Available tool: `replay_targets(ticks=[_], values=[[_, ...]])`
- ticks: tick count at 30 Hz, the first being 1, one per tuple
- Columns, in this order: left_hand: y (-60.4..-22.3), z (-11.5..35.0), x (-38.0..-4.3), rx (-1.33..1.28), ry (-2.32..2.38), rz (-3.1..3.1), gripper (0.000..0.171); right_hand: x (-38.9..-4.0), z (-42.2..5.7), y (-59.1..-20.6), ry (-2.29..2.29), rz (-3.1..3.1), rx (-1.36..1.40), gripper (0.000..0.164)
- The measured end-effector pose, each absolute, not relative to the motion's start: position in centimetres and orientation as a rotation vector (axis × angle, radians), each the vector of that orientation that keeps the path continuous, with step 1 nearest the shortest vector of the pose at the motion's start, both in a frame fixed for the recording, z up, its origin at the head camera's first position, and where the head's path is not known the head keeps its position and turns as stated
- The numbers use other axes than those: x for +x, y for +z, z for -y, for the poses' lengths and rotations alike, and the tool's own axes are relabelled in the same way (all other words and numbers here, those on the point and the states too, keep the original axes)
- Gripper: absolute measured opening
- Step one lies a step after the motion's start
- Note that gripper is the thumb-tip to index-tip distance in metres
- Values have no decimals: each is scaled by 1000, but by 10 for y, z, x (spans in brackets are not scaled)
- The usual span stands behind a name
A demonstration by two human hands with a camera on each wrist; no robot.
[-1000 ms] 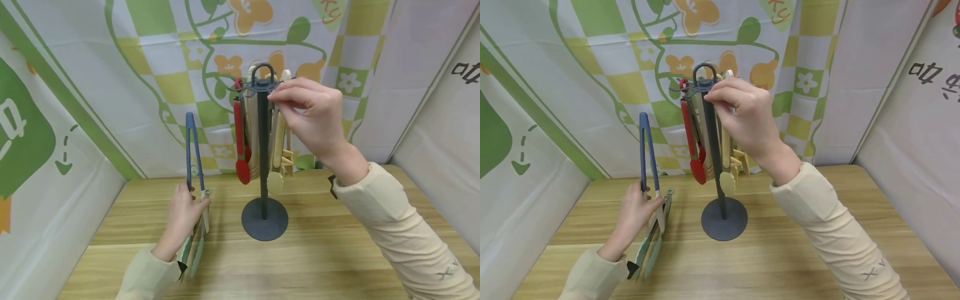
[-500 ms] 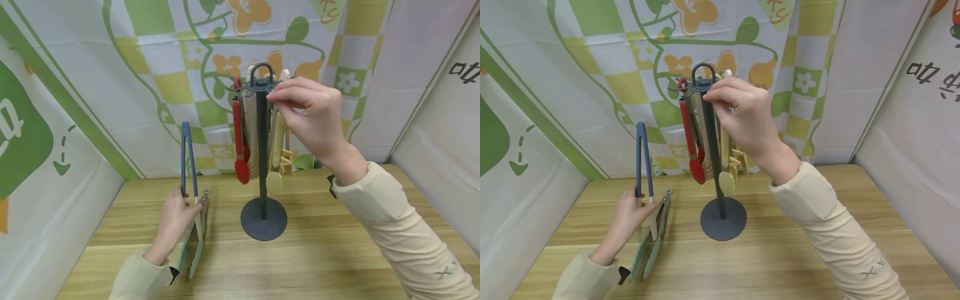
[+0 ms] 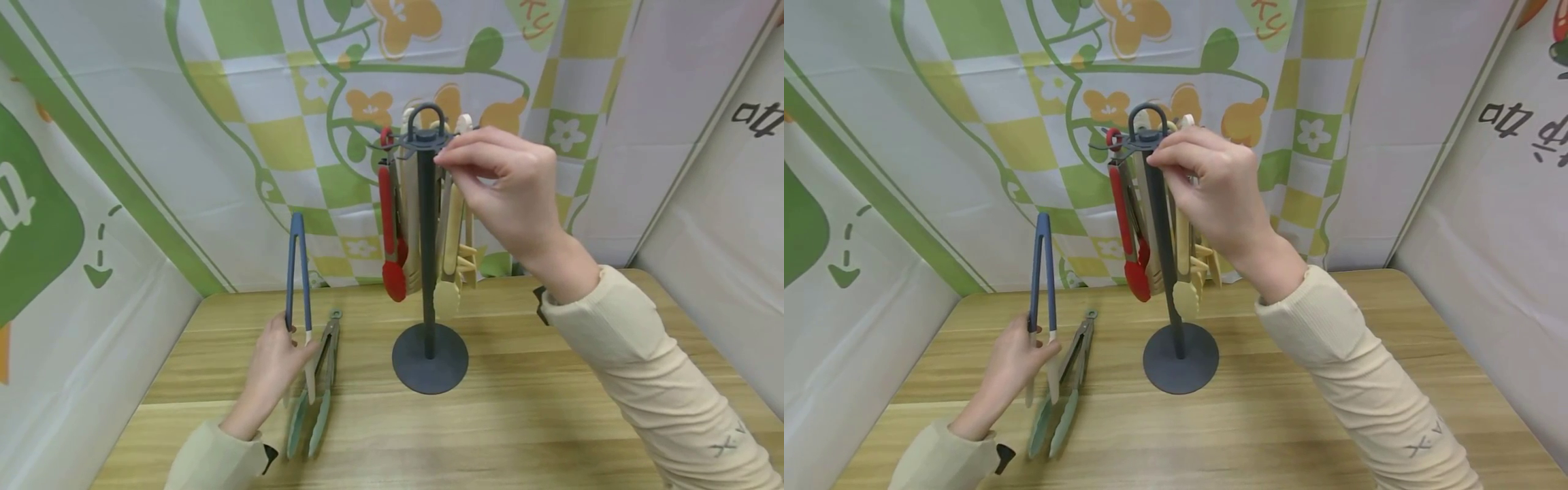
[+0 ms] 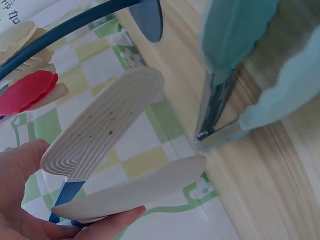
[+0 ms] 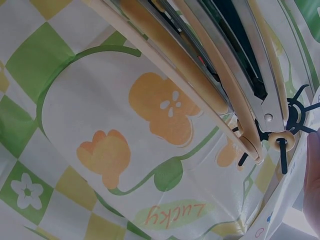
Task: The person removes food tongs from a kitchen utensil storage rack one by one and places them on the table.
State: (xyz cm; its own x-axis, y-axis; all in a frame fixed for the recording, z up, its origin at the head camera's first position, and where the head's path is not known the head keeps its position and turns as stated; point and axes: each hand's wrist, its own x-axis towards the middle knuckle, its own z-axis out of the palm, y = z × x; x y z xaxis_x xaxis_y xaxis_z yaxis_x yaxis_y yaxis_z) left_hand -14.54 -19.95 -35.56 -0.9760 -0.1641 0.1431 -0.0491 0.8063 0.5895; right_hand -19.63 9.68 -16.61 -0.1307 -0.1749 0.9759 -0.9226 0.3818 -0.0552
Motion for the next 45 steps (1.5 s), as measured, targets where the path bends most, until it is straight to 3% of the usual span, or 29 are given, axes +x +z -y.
replay_targets(ticks=[7, 18, 31, 45], values=[[-358, 206, -142, 174, -860, 2836, 64, -196, -97, -166, 887, 1574, 1005, 15], [-366, 218, -136, 184, -809, 2876, 45, -196, -97, -166, 898, 1581, 1007, 16], [-375, 228, -132, 194, -814, 2928, 53, -196, -98, -166, 872, 1589, 1021, 15], [-381, 235, -127, 188, -754, 2963, 50, -197, -101, -166, 816, 1590, 1037, 13]])
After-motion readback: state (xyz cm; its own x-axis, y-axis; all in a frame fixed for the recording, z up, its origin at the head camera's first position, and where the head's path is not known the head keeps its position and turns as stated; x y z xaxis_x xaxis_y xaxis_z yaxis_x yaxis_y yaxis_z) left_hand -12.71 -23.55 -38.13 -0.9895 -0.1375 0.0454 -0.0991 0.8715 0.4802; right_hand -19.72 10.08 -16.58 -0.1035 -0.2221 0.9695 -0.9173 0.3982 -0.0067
